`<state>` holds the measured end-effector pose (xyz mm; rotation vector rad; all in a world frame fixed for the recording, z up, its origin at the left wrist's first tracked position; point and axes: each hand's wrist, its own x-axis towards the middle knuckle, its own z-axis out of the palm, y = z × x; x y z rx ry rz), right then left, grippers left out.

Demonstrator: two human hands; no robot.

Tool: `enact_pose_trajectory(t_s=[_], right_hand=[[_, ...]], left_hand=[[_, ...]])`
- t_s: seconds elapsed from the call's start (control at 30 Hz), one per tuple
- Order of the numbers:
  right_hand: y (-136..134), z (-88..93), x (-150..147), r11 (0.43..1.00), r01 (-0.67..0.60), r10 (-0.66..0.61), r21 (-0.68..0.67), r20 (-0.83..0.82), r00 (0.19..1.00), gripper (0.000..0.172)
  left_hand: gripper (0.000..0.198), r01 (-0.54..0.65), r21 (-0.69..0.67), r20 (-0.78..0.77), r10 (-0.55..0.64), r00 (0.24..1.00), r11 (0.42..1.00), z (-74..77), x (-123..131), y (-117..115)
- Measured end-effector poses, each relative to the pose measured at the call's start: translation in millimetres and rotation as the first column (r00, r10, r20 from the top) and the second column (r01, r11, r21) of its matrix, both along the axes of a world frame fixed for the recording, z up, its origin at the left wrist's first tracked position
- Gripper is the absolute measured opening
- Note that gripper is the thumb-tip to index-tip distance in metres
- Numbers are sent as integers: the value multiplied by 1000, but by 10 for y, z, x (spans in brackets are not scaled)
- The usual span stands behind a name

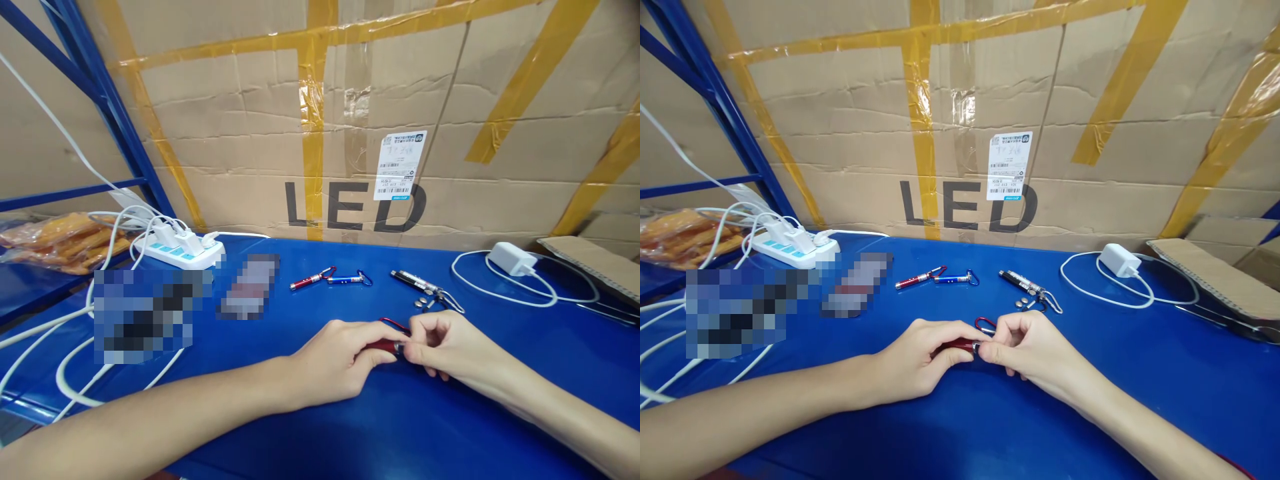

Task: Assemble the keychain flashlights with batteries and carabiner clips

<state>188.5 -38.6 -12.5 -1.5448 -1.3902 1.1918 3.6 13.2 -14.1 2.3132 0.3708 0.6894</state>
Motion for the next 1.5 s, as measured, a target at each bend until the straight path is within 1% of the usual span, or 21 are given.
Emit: enact_pose_trajectory(t_s=[0.1,0.13,0.2,0.23,0.27,0.33,0.4,0.43,0.47,0.57,0.63,0.7,0.77,0.83,1.0,1.2,1.23,1.3,1.4,1.47,1.5], right_hand=[[0,20,-15,999,10,-10,40,2,1000,43],[-1,28,-19,996,21,-21,85,6,1000,40],[-6,48,-19,969,52,-64,243,41,997,32],[-10,58,-16,937,46,-77,346,75,994,30],[-13,67,-8,893,13,-76,451,122,990,28],[-18,83,16,777,-122,-33,617,233,972,18],[-16,97,46,675,-254,19,693,327,945,10],[-14,104,61,642,-292,30,709,357,934,9],[-11,112,74,621,-312,31,719,375,926,9],[-9,131,96,576,-320,-12,752,399,917,9],[-11,134,97,555,-337,-21,761,417,909,9],[-14,124,88,571,-362,17,737,430,903,14],[-19,109,71,619,-362,63,696,416,907,21],[-24,98,50,668,-338,83,663,385,919,24],[-39,100,15,744,-286,66,604,359,931,27],[-66,70,-15,771,-227,18,595,335,942,31],[-76,69,-26,783,-213,14,584,326,945,31],[-97,76,-55,825,-167,-1,540,296,955,33],[-117,99,-98,906,-73,2,417,170,985,37],[-112,110,-113,951,-42,38,308,17,999,39],[-104,111,-115,964,-39,57,265,-60,997,40]], left_hand=[[21,-33,-8,7,33,999,999,10,0,-12],[21,-44,-1,7,44,999,999,15,1,-14],[20,-57,8,1,57,998,998,25,3,-12],[20,-60,7,0,60,998,998,28,3,-9],[19,-58,4,-1,58,998,998,30,2,-5],[18,-44,-10,-10,44,999,999,32,0,6],[17,-31,-30,-29,31,999,999,34,-2,14],[17,-27,-40,-40,25,999,999,36,-3,16],[17,-25,-50,-50,23,998,998,39,-3,17],[18,-24,-61,-83,19,996,998,47,-4,13],[19,-13,-45,-119,7,993,999,47,-5,10],[21,6,-18,-153,-8,988,1000,41,-7,10],[22,19,9,-167,-18,986,1000,31,-10,10],[23,30,29,-163,-25,986,999,21,-9,10],[23,29,52,-138,-21,990,998,8,0,2],[22,14,68,-105,-7,994,998,11,6,1],[22,9,70,-98,-2,995,997,7,7,3],[20,-4,74,-82,10,997,997,-3,8,3],[18,-5,65,-60,9,998,998,-13,13,-3],[17,-1,47,-55,3,998,999,-12,17,-9],[17,-2,36,-50,4,999,999,-9,19,-11]])
